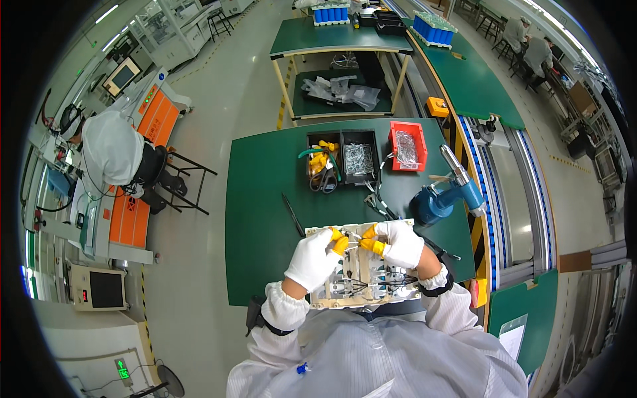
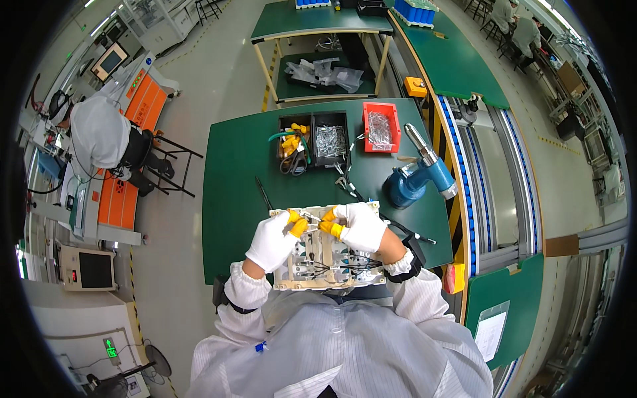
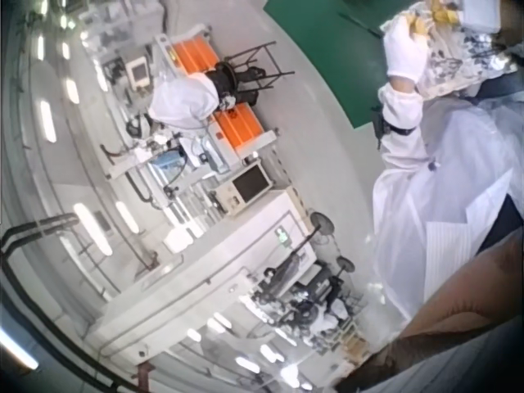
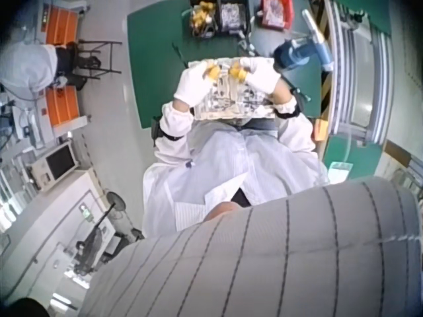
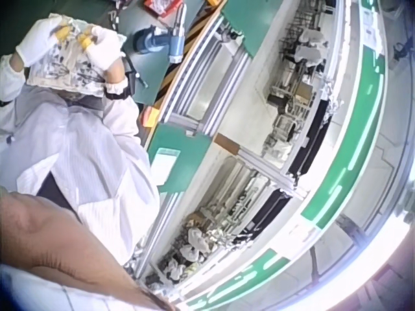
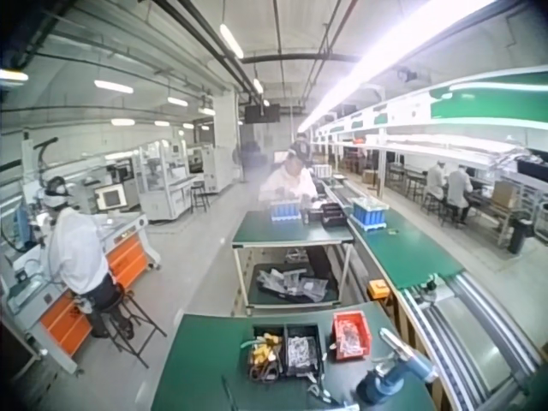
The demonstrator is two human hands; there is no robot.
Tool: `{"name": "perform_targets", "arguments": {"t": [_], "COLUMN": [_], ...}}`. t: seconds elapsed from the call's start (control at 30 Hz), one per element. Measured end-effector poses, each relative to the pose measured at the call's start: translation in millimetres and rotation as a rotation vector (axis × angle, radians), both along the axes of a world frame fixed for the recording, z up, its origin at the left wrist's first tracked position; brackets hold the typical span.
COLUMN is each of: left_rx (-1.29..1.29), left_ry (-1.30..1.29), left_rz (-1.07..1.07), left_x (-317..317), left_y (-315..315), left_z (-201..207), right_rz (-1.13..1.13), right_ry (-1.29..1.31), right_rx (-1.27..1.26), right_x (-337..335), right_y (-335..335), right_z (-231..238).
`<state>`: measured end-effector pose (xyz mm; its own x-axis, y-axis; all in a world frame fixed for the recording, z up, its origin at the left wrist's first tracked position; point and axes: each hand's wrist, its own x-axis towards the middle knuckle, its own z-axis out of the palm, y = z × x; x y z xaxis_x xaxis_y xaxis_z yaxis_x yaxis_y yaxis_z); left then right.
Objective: Manually assembling electronic components into a white plastic housing using tools.
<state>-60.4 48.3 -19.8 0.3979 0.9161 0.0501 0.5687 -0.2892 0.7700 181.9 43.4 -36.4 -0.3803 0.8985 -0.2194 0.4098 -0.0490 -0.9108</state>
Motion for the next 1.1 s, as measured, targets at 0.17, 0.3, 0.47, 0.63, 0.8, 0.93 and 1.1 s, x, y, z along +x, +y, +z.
{"name": "perform_targets", "arguments": {"t": [0.17,0.3,0.47,0.63,0.8,0.93,1.1], "left_rx": [-0.215,-0.371,-0.329,-0.203,-0.286,-0.307,-0.216], "left_ry": [-0.100,-0.279,-0.246,-0.304,-0.182,-0.097,-0.257], "left_rz": [-0.014,-0.008,0.009,-0.041,0.092,0.106,0.128], "left_x": [-2,-4,3,7,11,14,15], "left_y": [9,13,12,13,11,10,9], "left_z": [-2,-16,-2,0,-5,1,-15], "right_rz": [-0.043,-0.054,-0.039,0.013,0.019,0.024,-0.009], "right_ry": [0.173,0.215,0.174,0.090,0.096,0.151,0.244], "right_rx": [-0.015,-0.018,0.021,0.139,0.142,0.103,0.027], "right_x": [4,3,5,6,7,8,2], "right_y": [-4,-3,-3,-1,1,1,-1], "right_z": [-4,2,2,2,-6,-4,-5]}}
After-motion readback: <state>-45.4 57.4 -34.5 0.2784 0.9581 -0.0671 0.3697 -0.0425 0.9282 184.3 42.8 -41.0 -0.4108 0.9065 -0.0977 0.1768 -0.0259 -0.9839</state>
